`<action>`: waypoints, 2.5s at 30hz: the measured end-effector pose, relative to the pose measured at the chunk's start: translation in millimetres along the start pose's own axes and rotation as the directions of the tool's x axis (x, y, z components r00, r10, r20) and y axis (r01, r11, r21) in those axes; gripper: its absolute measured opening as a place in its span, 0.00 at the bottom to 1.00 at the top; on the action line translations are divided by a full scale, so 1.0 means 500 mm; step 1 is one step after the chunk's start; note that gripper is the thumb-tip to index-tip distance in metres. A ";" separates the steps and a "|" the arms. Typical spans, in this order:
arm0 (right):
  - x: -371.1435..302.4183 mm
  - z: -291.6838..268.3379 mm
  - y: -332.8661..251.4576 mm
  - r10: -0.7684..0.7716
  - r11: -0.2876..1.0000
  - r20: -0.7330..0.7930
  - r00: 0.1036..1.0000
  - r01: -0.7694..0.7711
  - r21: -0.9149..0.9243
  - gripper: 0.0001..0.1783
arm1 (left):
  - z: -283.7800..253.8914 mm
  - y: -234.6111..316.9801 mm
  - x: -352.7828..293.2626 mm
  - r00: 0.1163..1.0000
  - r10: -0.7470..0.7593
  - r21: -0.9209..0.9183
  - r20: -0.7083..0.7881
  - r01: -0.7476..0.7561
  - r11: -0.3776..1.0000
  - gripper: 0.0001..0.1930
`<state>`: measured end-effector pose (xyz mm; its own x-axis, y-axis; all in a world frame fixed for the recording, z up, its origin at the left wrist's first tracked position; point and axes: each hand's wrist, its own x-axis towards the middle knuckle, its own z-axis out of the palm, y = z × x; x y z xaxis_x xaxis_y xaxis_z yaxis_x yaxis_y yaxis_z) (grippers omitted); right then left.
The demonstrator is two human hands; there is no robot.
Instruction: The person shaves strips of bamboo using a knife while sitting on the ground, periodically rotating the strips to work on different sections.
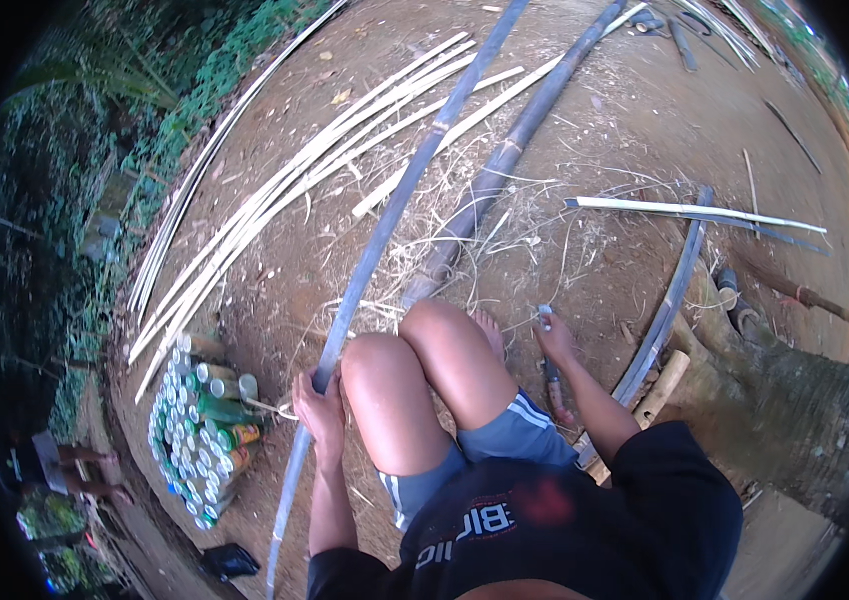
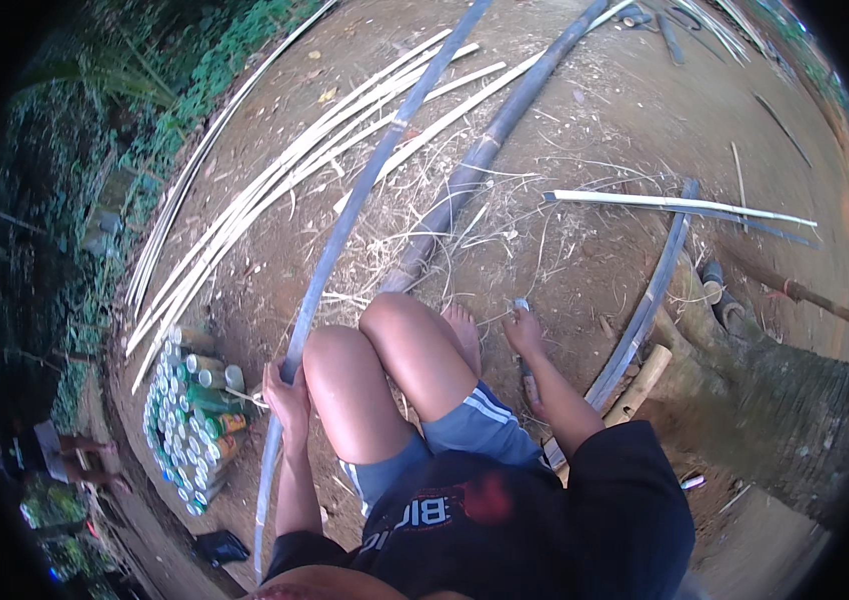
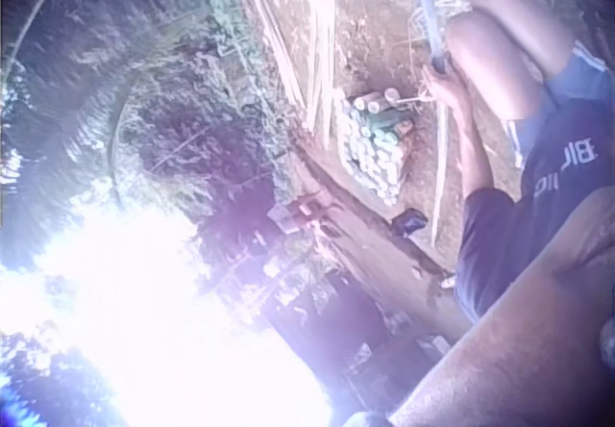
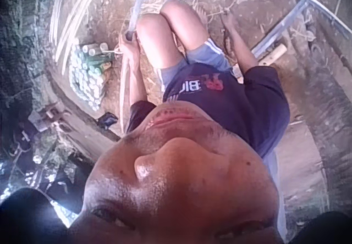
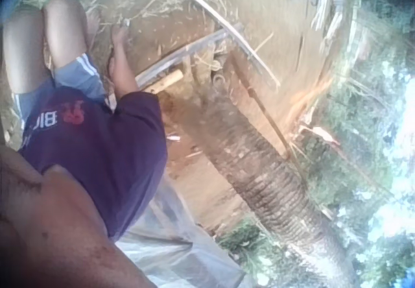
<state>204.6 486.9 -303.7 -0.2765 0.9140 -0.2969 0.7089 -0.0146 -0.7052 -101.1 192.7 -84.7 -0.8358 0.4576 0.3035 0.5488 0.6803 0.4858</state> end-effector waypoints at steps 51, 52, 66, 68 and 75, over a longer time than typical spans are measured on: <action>-0.144 -0.317 -0.542 -0.747 0.605 0.404 0.528 0.791 0.084 0.18 | -0.456 0.329 0.169 0.374 0.927 0.385 0.028 -0.860 0.335 0.06; -0.184 -0.319 -0.566 -0.613 0.753 0.469 0.636 0.650 0.104 0.16 | -0.473 0.338 0.187 0.354 0.934 0.443 0.047 -0.846 0.298 0.04; -0.078 -0.404 -0.844 -0.696 0.421 -0.453 0.557 0.828 0.370 0.19 | 0.142 0.483 -0.152 0.578 0.640 -0.858 0.507 0.265 0.440 0.43; -0.044 -0.392 -0.905 -0.619 0.438 -0.412 0.669 0.729 0.525 0.18 | 0.179 0.535 -0.204 0.481 0.579 -0.744 0.659 0.298 0.598 0.44; 0.077 -0.445 -1.081 -0.481 0.406 -0.482 0.732 0.673 0.618 0.18 | 0.235 0.654 -0.201 0.771 0.373 -0.854 0.515 0.497 0.152 0.23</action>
<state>-45.0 620.2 209.1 -0.2304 0.8720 0.4320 -0.2990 0.3590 -0.8841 164.3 436.6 -52.5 -0.4315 0.9021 -0.0069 -0.3458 -0.1584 0.9248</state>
